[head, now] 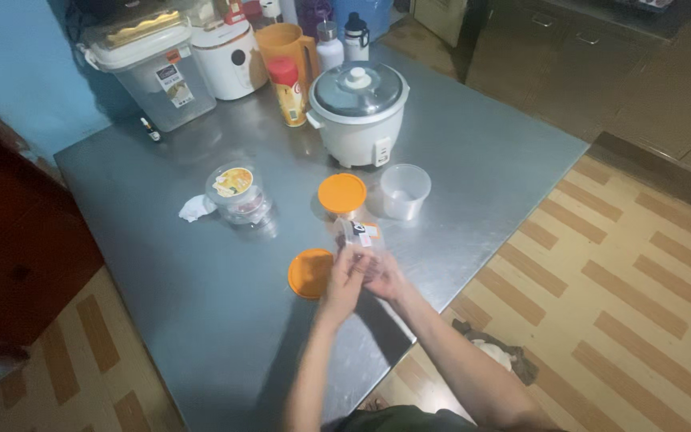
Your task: The person opens plastic containers on a steel table, wipes their rims and interiors with a tissue, unscrews a jar of granola-like food, pours the food onto an orange lid, picks through it by hand, then returns it and screws the lids back onto the containers.
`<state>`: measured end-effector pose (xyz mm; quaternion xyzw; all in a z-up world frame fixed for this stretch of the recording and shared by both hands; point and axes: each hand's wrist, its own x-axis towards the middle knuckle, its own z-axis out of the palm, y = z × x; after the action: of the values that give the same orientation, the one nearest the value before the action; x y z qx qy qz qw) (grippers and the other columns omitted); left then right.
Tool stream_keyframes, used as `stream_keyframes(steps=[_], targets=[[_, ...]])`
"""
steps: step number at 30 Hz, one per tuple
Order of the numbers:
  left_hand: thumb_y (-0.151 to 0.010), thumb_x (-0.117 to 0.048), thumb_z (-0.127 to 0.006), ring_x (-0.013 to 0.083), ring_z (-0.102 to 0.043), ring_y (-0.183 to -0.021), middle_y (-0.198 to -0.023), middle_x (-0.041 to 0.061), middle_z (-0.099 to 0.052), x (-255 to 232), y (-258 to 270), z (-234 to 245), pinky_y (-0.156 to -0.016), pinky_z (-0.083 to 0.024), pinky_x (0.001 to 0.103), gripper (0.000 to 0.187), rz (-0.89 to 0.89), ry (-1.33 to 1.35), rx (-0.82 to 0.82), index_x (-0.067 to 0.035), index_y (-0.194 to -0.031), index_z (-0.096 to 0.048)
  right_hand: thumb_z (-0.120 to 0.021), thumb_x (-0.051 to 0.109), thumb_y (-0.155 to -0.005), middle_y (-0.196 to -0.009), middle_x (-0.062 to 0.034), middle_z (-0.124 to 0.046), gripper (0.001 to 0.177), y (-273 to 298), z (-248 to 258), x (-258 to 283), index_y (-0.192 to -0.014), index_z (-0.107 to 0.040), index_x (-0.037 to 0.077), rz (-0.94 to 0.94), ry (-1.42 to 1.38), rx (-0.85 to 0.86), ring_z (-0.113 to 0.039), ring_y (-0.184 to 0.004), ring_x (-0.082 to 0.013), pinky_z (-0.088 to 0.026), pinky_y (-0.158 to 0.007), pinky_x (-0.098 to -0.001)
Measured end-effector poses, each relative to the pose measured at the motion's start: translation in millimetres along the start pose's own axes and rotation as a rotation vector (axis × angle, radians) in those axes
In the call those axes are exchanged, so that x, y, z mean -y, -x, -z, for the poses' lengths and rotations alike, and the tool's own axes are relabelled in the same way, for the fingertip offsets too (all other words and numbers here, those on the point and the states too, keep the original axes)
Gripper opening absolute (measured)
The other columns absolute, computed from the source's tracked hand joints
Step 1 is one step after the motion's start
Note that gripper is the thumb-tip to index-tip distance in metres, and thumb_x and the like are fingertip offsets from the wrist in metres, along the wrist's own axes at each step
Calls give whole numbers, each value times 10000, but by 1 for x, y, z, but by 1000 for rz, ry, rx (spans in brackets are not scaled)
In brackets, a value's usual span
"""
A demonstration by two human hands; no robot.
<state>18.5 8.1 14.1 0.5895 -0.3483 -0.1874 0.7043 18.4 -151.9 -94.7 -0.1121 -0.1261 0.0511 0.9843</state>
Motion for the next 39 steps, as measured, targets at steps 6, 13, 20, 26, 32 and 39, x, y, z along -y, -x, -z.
stream_keyframes(steps=[6,13,20,26,32,39], targets=[[-1005,-126,-598,370,-677,-1027,-1038,149,-711,2,-3,-1,-969,-450,524,107,-385,-667,-111,-64,-1072,-654,-409,213,-1013,-1104,-127,-698,322,-5,-16,-25,-1199,-569,4,7,77,-424,-727,-994,-249,-612,-892,-364],[-927,-131,-653,361,-694,-942,-1041,149,-730,15,-9,16,-778,-546,458,183,-37,-715,60,-99,-1103,-695,-404,229,-1068,-1110,-167,-698,366,35,12,-5,-1227,-606,-32,-41,168,-547,-722,-977,-270,-617,-915,-404],[-793,-87,-736,351,-660,-978,-978,130,-701,59,-19,34,-846,-516,472,141,-59,-989,250,-100,-930,-769,-627,97,-969,-1059,-139,-734,324,69,-2,27,-1262,-635,-43,21,907,-863,-736,-962,-240,-607,-888,-353],[-817,38,-684,285,-584,-1175,-1110,60,-672,77,-14,24,-1030,-459,446,288,-42,-1133,354,-158,-996,-793,-635,151,-1000,-961,-141,-760,239,72,-80,36,-1216,-653,49,405,1947,-981,-750,-856,-274,-555,-767,-363],[-613,-97,-912,457,-293,-1403,-1495,229,-371,81,1,8,-1168,-263,525,980,-195,-893,-26,-66,-1465,-428,-700,78,-757,-1017,-160,-721,221,56,-100,33,-963,-756,137,665,2499,-367,-650,-905,-386,-536,-784,-423],[-506,-25,-916,458,-271,-1483,-1603,256,-274,122,-11,16,-1216,-271,517,1391,33,-570,-87,-75,-1615,-78,-802,111,-761,-849,-152,-717,160,43,-14,46,-909,-772,61,-116,2318,-114,-688,-776,-325,-557,-740,-410]])
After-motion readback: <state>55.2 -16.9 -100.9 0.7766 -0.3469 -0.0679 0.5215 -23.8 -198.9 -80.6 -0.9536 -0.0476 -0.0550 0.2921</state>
